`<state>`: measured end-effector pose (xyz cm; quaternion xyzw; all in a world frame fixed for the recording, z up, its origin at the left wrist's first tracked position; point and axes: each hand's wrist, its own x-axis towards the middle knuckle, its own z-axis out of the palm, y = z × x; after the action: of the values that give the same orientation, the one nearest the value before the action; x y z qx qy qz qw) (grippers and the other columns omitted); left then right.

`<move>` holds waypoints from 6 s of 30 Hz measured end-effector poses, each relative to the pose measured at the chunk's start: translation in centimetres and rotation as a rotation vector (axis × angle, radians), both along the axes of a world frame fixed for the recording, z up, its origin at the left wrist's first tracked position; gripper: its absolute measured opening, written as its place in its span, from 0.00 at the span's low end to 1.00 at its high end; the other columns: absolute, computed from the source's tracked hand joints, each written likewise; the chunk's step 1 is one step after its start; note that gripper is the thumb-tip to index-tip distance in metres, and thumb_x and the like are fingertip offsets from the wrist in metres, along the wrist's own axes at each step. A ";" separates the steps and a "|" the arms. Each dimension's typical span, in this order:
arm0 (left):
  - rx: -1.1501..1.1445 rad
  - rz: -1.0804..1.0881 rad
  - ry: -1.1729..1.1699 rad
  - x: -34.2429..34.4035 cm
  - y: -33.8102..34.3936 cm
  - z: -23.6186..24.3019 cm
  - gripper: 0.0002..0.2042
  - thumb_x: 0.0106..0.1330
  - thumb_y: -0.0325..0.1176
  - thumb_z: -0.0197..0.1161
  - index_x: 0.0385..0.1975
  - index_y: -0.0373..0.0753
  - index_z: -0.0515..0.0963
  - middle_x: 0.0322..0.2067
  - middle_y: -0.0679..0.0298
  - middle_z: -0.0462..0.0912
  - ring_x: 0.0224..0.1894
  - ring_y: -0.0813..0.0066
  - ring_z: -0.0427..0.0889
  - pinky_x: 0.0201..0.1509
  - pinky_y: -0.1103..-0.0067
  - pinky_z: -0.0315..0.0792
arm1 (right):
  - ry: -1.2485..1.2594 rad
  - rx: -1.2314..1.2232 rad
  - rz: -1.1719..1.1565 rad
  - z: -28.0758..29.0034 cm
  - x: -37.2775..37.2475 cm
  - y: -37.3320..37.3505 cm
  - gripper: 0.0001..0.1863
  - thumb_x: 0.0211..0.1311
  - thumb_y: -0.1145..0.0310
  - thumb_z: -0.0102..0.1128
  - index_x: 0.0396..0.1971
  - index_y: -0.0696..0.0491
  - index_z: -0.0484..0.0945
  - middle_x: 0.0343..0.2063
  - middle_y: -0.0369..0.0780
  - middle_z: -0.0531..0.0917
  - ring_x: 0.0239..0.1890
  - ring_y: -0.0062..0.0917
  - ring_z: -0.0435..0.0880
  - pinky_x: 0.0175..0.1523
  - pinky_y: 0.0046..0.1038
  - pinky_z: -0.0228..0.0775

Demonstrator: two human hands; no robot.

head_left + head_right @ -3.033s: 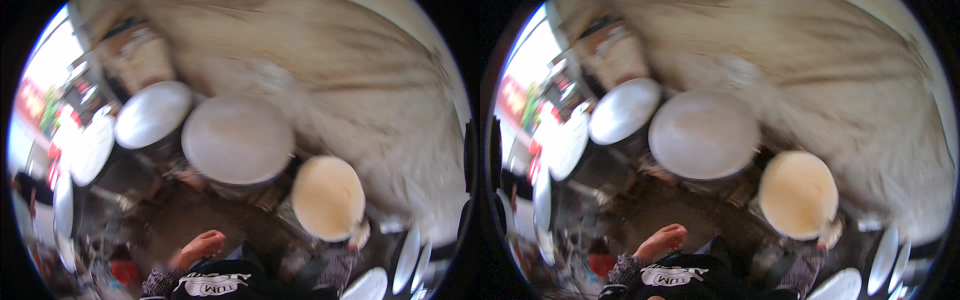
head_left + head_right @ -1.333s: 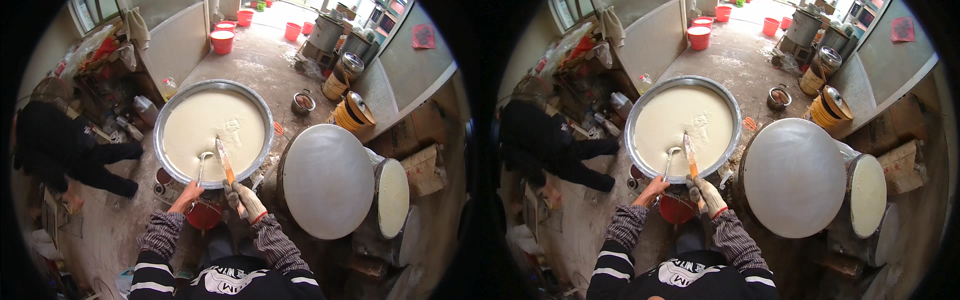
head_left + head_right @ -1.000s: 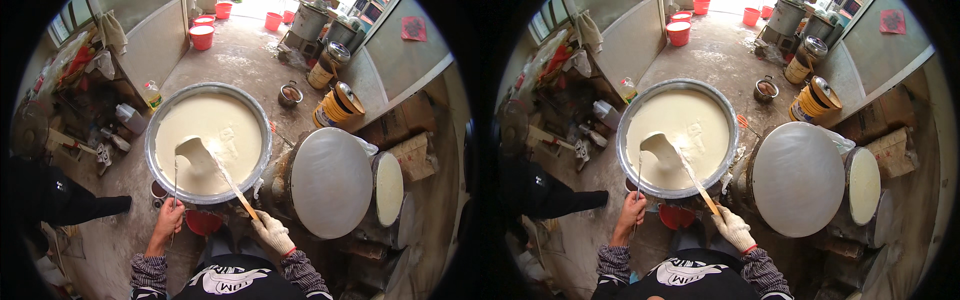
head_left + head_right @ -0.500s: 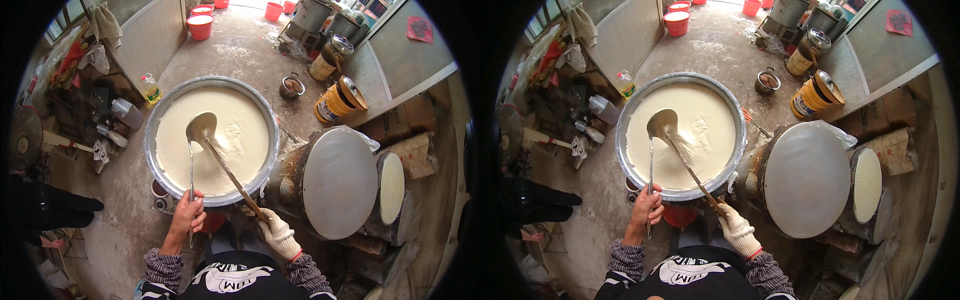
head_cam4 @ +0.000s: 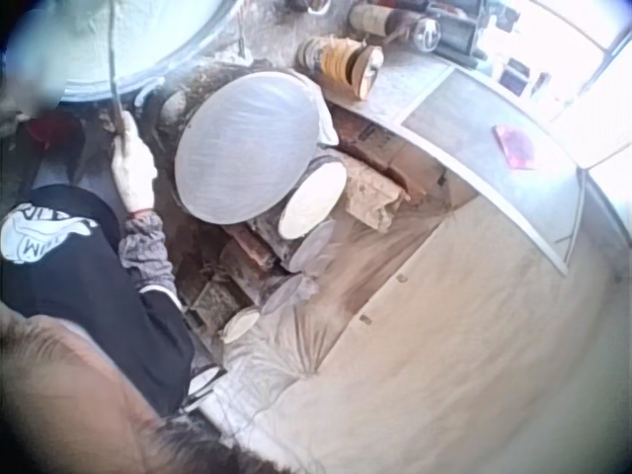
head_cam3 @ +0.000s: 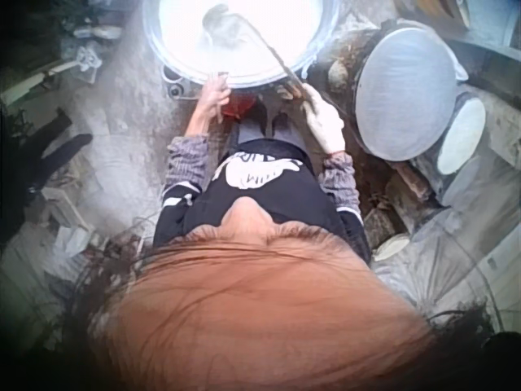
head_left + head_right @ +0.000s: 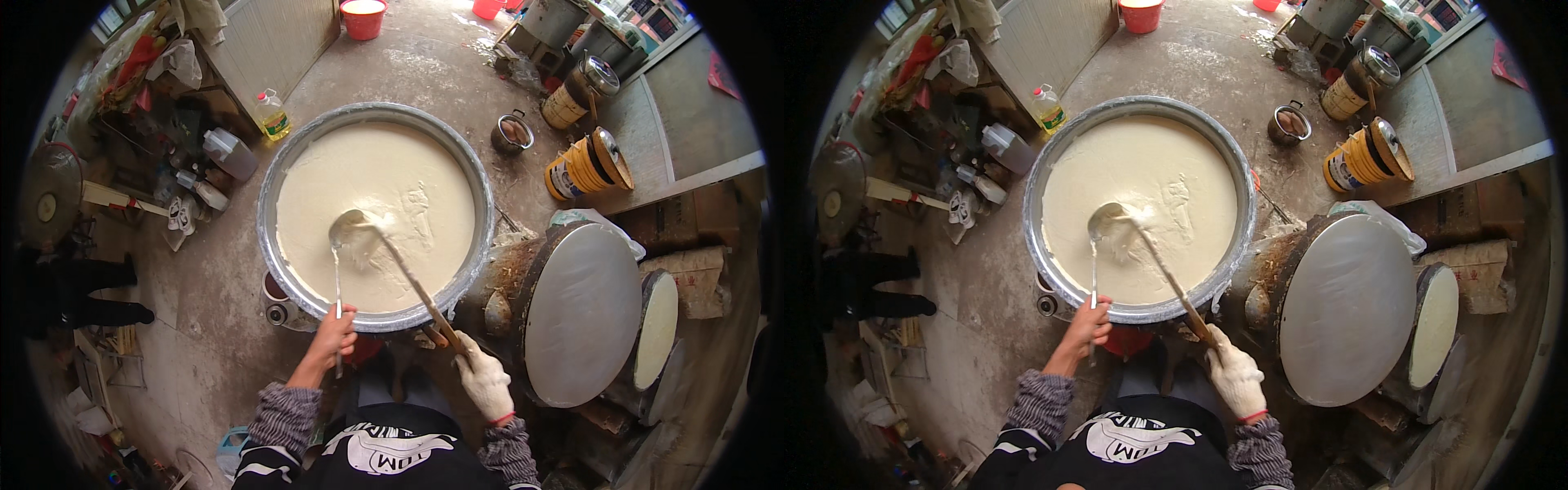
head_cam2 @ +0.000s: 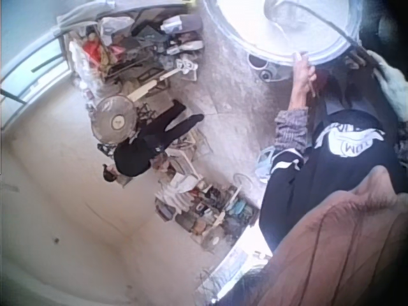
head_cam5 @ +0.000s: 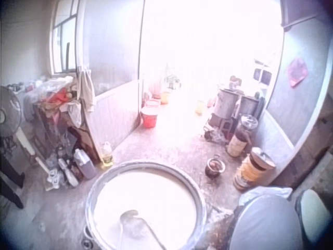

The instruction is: The person ladles batter onto hot circular pans and spreads it evenly with a wooden tool. They lift and stack cooked crepes, then adjust glowing charcoal briquettes in a stove using tongs.

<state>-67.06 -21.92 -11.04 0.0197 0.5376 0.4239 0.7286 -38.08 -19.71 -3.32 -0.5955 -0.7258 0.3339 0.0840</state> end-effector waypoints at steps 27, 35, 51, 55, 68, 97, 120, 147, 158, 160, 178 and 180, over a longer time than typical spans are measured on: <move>0.486 0.092 -1.305 9.4 -5.7 14.1 0.16 0.79 0.36 0.32 0.55 0.38 0.65 0.18 0.73 0.56 0.11 0.90 0.57 0.12 0.90 0.58 | -0.017 0.397 0.107 7.1 6.2 -7.1 0.31 0.57 0.73 0.62 0.62 0.41 0.69 0.30 0.47 0.83 0.28 0.43 0.84 0.32 0.40 0.77; 0.648 -0.128 -0.648 8.8 -4.6 23.9 0.11 0.78 0.35 0.42 0.55 0.45 0.64 0.17 0.75 0.55 0.10 0.91 0.50 0.09 0.90 0.48 | 0.345 0.572 -0.038 12.5 6.8 -4.7 0.27 0.58 0.86 0.56 0.58 0.51 0.74 0.37 0.46 0.85 0.36 0.27 0.87 0.42 0.26 0.79; 0.419 -0.045 -0.282 -0.2 -3.3 18.1 0.18 0.76 0.34 0.42 0.61 0.35 0.62 0.18 0.70 0.64 0.10 0.86 0.61 0.10 0.86 0.59 | 0.705 0.315 -0.233 8.9 7.4 -3.2 0.25 0.65 0.82 0.52 0.62 0.56 0.68 0.30 0.37 0.81 0.26 0.13 0.76 0.33 0.17 0.71; 0.510 -0.084 -0.147 0.1 -4.0 15.7 0.18 0.75 0.34 0.43 0.61 0.34 0.63 0.18 0.69 0.64 0.09 0.84 0.62 0.09 0.86 0.60 | 0.839 0.066 -0.341 7.8 5.9 -4.5 0.25 0.68 0.77 0.51 0.64 0.56 0.64 0.30 0.39 0.83 0.24 0.14 0.76 0.30 0.18 0.71; 0.407 -0.341 -0.204 8.3 -2.8 22.2 0.19 0.71 0.25 0.43 0.61 0.27 0.61 0.16 0.69 0.61 0.08 0.83 0.59 0.07 0.86 0.57 | 1.349 -0.203 -0.579 5.5 10.3 -11.5 0.27 0.71 0.64 0.51 0.64 0.58 0.58 0.34 0.43 0.82 0.29 0.21 0.82 0.35 0.24 0.78; 1.083 -0.859 0.828 38.9 13.4 11.2 0.19 0.67 0.43 0.57 0.53 0.39 0.71 0.21 0.65 0.73 0.21 0.75 0.74 0.25 0.74 0.69 | -0.614 0.391 -0.684 2.2 25.0 -11.9 0.32 0.60 0.66 0.57 0.66 0.36 0.65 0.29 0.40 0.76 0.20 0.30 0.82 0.20 0.33 0.74; 1.241 -0.828 1.531 34.6 16.8 10.1 0.14 0.61 0.36 0.63 0.45 0.49 0.70 0.33 0.59 0.82 0.35 0.51 0.81 0.36 0.61 0.72 | -0.206 0.432 -0.943 4.7 25.1 -11.0 0.27 0.56 0.69 0.61 0.59 0.44 0.73 0.35 0.42 0.81 0.33 0.35 0.84 0.38 0.32 0.79; 1.076 -0.775 1.593 27.5 18.4 9.6 0.11 0.61 0.39 0.62 0.41 0.48 0.71 0.28 0.58 0.81 0.33 0.50 0.81 0.35 0.62 0.71 | 0.370 0.569 -0.796 4.9 25.3 -5.5 0.22 0.58 0.72 0.60 0.55 0.55 0.75 0.47 0.47 0.82 0.46 0.37 0.84 0.52 0.32 0.76; 1.053 -0.724 1.567 24.5 16.5 10.2 0.12 0.60 0.37 0.64 0.40 0.46 0.72 0.26 0.58 0.80 0.29 0.54 0.81 0.33 0.64 0.72 | 0.365 0.335 -0.815 5.2 26.2 -3.2 0.24 0.60 0.65 0.60 0.58 0.47 0.74 0.48 0.44 0.82 0.48 0.36 0.82 0.55 0.30 0.73; 1.053 -0.722 1.559 24.3 16.0 10.3 0.12 0.60 0.37 0.64 0.40 0.45 0.72 0.25 0.58 0.80 0.28 0.55 0.81 0.32 0.65 0.72 | 0.195 0.069 -0.856 7.0 25.7 -2.0 0.25 0.60 0.61 0.61 0.59 0.43 0.74 0.48 0.42 0.82 0.49 0.35 0.82 0.57 0.31 0.71; 0.937 -0.672 1.528 21.0 11.3 10.8 0.12 0.59 0.35 0.66 0.39 0.42 0.73 0.22 0.58 0.78 0.24 0.57 0.80 0.29 0.67 0.71 | 0.582 0.312 -0.630 6.0 25.7 -1.9 0.24 0.61 0.72 0.59 0.58 0.57 0.72 0.50 0.49 0.81 0.52 0.34 0.82 0.57 0.28 0.72; 0.902 -0.674 1.513 20.8 10.4 11.3 0.12 0.59 0.35 0.66 0.39 0.42 0.73 0.21 0.58 0.77 0.23 0.57 0.79 0.29 0.67 0.70 | 0.451 0.332 -0.719 6.5 26.8 0.0 0.23 0.62 0.70 0.58 0.59 0.55 0.73 0.51 0.48 0.81 0.52 0.32 0.82 0.56 0.27 0.73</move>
<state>-46.23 -11.50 0.29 0.7242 0.6192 0.2336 0.1937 -11.33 -19.73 3.23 -0.7006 -0.4803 0.2840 0.4447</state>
